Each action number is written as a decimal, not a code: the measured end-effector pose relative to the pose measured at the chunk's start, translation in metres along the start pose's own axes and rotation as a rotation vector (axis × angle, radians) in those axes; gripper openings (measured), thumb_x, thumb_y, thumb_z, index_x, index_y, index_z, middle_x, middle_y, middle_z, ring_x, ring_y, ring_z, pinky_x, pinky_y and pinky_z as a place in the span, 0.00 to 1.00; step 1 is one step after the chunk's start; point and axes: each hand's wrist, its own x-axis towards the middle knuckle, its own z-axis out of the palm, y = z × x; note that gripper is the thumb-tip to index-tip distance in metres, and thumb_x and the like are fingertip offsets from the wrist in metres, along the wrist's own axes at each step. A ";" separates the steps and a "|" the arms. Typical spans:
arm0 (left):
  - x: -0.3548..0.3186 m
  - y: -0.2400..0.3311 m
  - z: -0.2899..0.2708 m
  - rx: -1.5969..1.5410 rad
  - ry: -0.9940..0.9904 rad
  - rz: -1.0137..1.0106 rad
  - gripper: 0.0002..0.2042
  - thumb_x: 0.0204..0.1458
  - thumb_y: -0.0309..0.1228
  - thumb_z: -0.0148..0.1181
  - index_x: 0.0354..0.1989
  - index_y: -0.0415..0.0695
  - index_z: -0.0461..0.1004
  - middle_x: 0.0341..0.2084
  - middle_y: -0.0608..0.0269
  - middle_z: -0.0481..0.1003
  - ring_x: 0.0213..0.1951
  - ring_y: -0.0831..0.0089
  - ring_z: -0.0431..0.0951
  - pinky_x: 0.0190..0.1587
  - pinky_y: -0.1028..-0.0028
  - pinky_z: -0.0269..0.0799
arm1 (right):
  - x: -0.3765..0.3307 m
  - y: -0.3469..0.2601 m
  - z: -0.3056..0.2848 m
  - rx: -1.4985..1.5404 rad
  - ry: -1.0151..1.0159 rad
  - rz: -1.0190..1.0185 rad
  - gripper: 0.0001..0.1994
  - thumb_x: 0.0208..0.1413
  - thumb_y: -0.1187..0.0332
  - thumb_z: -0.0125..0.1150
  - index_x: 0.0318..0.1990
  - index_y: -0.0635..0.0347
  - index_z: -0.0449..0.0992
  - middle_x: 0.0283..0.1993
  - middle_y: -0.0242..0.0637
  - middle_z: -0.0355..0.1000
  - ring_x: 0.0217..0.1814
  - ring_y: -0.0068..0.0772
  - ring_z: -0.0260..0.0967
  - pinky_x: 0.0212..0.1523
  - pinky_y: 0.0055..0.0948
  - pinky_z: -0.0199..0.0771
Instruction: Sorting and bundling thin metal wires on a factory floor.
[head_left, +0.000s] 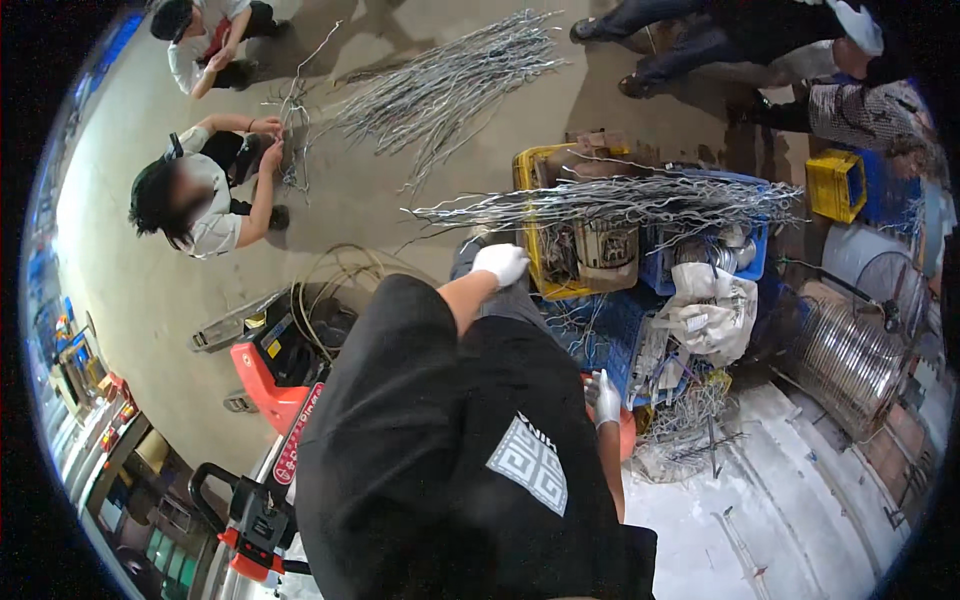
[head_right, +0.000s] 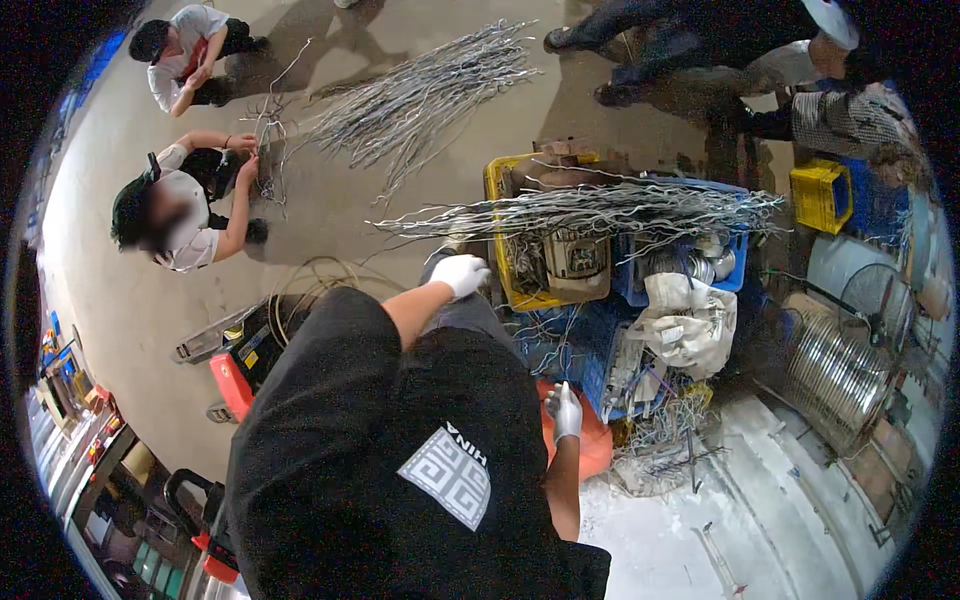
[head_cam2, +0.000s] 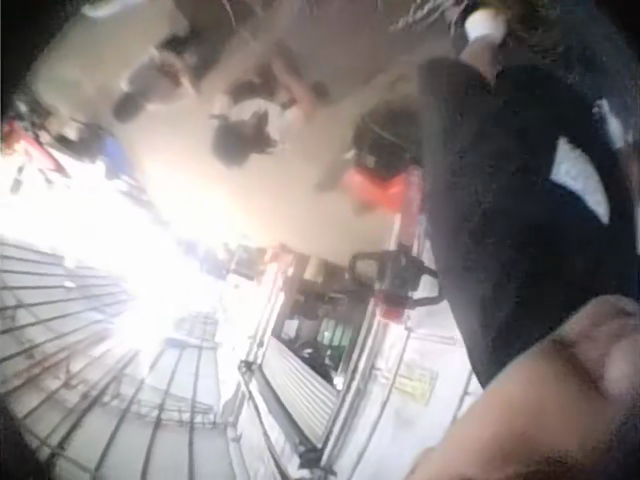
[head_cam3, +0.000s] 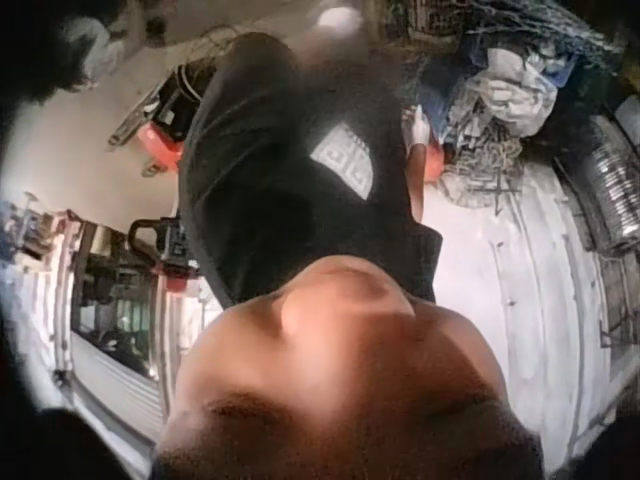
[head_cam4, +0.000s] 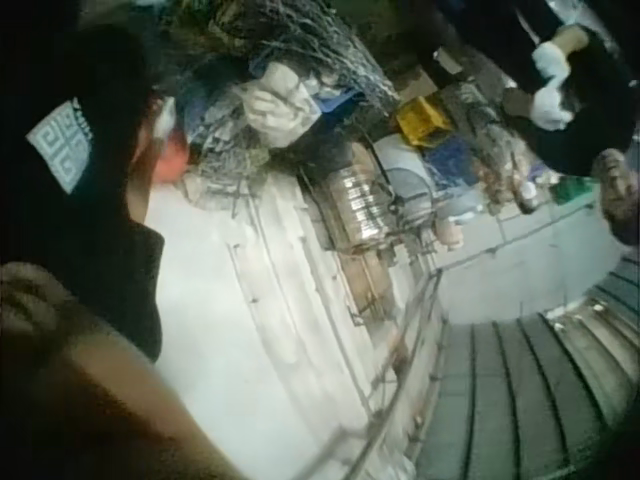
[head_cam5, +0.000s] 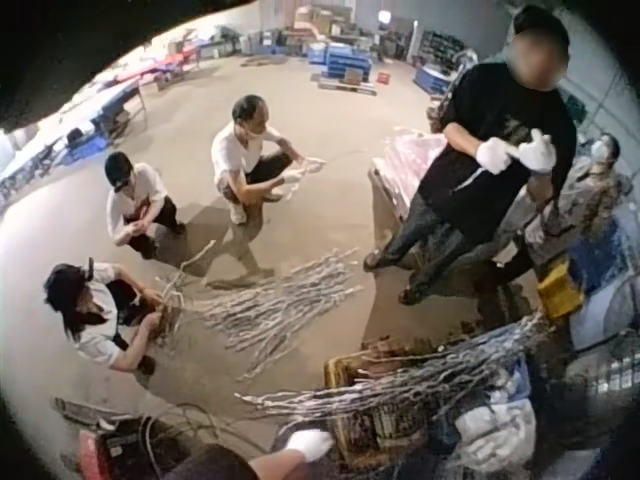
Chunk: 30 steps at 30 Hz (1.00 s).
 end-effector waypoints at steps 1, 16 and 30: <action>-0.006 -0.021 -0.002 -0.048 -0.001 -0.119 0.20 0.49 0.43 0.42 0.33 0.41 0.76 0.34 0.53 0.76 0.38 0.51 0.74 0.40 0.62 0.68 | 0.004 -0.001 -0.005 -0.001 -0.008 -0.009 0.21 0.58 0.49 0.47 0.42 0.59 0.72 0.31 0.36 0.73 0.26 0.23 0.67 0.27 0.21 0.66; -0.190 -0.160 0.023 -0.444 0.524 -0.763 0.26 0.51 0.48 0.40 0.35 0.34 0.74 0.37 0.50 0.75 0.42 0.52 0.73 0.46 0.65 0.66 | 0.151 0.016 -0.035 -0.164 -0.241 0.018 0.19 0.56 0.49 0.49 0.38 0.57 0.70 0.25 0.33 0.69 0.19 0.25 0.63 0.18 0.22 0.59; -0.271 -0.156 0.088 -0.256 0.115 -0.637 0.27 0.51 0.49 0.42 0.38 0.32 0.73 0.37 0.48 0.75 0.42 0.50 0.73 0.46 0.65 0.66 | 0.121 -0.042 0.074 -0.228 -0.365 -0.117 0.20 0.56 0.48 0.48 0.42 0.57 0.70 0.32 0.34 0.70 0.25 0.25 0.65 0.29 0.25 0.63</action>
